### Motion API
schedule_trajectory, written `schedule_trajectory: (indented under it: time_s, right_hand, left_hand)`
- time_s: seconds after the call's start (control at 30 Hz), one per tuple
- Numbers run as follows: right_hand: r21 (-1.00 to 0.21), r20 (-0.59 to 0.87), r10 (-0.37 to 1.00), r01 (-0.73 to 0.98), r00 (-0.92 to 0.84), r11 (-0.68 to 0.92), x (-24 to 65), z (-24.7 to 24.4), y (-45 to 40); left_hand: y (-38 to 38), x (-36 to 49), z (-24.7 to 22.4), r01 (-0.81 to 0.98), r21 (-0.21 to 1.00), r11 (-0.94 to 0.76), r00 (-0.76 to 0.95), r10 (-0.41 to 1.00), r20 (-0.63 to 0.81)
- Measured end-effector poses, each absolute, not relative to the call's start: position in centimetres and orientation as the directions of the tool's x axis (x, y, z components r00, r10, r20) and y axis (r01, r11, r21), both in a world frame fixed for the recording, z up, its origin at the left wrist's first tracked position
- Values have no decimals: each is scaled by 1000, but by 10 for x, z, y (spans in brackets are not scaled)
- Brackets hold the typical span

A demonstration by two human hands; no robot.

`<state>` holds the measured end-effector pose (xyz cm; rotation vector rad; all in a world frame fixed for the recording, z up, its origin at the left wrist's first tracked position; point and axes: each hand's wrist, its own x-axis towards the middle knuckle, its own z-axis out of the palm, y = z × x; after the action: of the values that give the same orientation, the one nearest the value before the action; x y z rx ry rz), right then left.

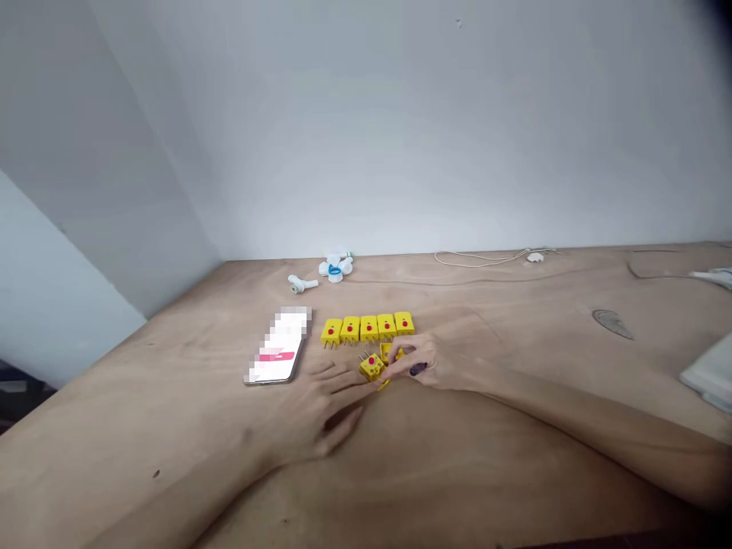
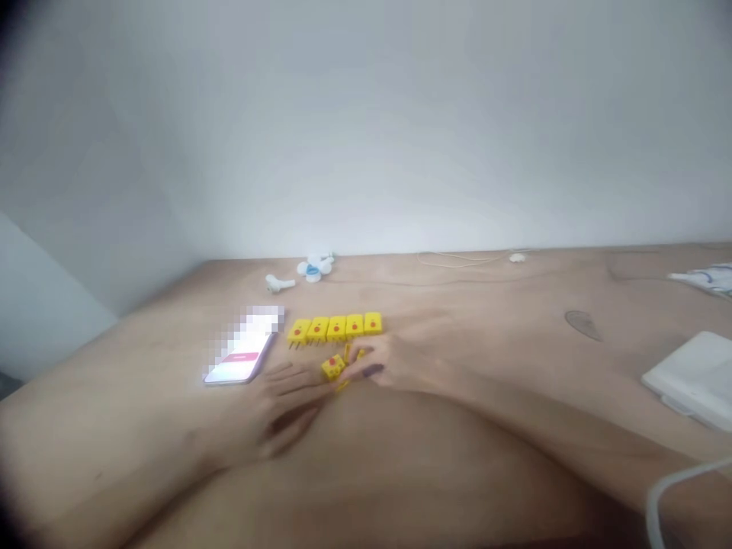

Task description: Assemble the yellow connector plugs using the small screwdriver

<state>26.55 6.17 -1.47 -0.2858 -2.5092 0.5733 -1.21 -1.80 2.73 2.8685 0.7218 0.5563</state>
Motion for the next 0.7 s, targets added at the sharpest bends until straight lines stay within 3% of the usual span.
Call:
schedule_trajectory:
  time_s: [0.3,0.7]
  right_hand:
    - [-480,511,343,69,-788,875,262,-14,58]
    - [-520,462,388,111,-797,847,260,-8,56]
  left_hand:
    - [-17,-14,22,410,185,-893,839,449,308]
    - [-19,-12,27,426,107,-898,838,436,328]
